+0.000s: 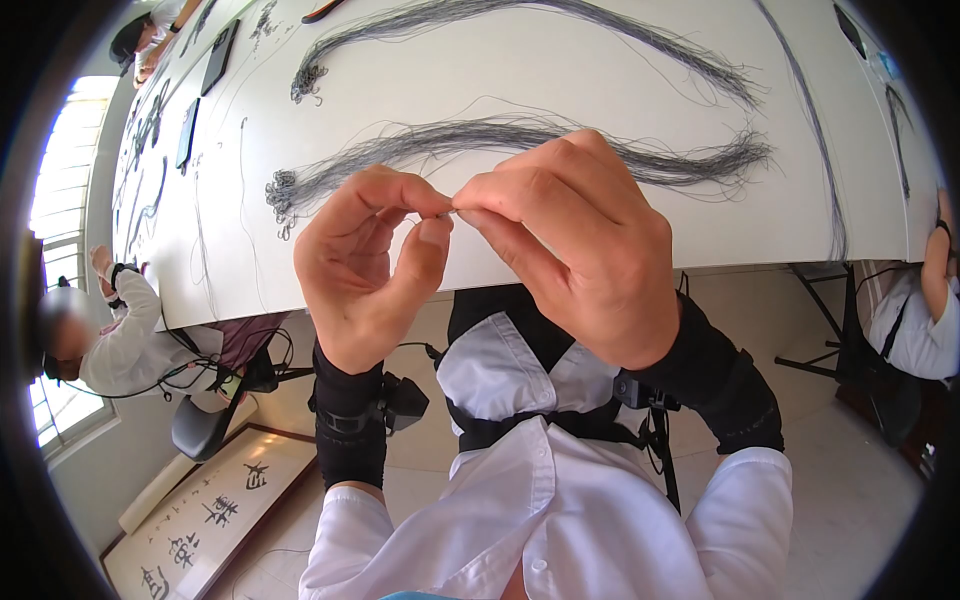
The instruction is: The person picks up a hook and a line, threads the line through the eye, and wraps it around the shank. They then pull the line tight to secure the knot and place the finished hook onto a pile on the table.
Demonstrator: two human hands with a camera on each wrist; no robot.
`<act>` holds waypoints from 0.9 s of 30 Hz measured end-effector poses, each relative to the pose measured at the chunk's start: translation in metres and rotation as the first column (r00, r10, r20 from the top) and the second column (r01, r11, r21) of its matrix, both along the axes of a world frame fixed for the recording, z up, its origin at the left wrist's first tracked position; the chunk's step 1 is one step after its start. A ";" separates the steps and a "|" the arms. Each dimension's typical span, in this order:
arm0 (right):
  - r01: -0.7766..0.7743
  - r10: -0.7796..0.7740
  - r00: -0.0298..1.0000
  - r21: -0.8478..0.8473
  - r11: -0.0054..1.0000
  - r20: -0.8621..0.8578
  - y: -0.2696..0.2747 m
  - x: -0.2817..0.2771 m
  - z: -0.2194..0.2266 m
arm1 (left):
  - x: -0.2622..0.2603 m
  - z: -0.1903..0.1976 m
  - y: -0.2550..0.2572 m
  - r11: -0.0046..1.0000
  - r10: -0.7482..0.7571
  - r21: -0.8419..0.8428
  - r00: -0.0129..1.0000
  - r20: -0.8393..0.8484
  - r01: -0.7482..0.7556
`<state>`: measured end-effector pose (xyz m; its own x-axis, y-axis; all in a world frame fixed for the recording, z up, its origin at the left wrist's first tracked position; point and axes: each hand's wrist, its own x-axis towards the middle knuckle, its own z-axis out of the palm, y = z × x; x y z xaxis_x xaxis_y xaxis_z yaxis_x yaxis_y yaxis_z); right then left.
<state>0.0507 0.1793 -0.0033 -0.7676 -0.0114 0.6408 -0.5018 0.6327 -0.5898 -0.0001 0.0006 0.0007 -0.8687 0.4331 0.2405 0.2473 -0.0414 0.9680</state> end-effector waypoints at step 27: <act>0.167 -0.034 0.963 -0.493 0.854 0.268 0.038 -0.003 0.022 | -0.008 0.004 -0.028 0.973 0.222 0.005 0.934 -0.280 -0.230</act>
